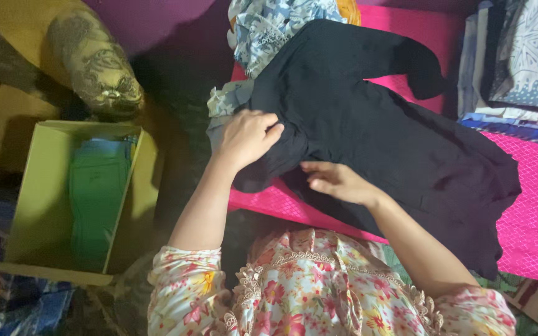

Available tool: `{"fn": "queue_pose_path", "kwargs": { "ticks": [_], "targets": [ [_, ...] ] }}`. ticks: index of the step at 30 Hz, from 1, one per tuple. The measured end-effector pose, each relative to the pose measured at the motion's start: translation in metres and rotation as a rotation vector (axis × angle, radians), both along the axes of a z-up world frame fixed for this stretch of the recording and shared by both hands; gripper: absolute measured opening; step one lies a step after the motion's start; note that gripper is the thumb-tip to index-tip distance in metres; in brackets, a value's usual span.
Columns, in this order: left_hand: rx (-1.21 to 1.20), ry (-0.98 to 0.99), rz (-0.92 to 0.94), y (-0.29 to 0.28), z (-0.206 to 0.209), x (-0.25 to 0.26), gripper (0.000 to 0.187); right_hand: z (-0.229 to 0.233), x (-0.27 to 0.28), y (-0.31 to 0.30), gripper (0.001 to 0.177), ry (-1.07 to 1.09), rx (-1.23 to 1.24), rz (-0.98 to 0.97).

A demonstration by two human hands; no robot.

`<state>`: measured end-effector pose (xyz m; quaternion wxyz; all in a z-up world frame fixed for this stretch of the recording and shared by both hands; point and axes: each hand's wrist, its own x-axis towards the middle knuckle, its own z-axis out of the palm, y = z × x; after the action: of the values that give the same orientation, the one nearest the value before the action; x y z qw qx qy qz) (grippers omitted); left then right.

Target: The person folds several garments on a pink-covered table. They smooth and fold a patterned shirt, then a black long-sleeved shirt, and finally a light blue patterned shirt, stacking each folded item on the table.

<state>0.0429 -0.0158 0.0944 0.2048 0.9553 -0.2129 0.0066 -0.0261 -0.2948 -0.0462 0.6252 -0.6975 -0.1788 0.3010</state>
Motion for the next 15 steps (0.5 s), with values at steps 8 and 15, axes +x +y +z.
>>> {"fn": "queue_pose_path", "kwargs": {
  "ticks": [8, 15],
  "targets": [
    [-1.029, 1.021, 0.257, -0.011, -0.049, 0.021, 0.064, -0.012, -0.008, 0.052, 0.088, 0.147, 0.434, 0.098],
    [-1.480, 1.135, -0.234, -0.016, -0.030, 0.018, 0.091, 0.022, -0.002, 0.059, 0.047, -0.083, 0.292, -0.249]
  ]
}}
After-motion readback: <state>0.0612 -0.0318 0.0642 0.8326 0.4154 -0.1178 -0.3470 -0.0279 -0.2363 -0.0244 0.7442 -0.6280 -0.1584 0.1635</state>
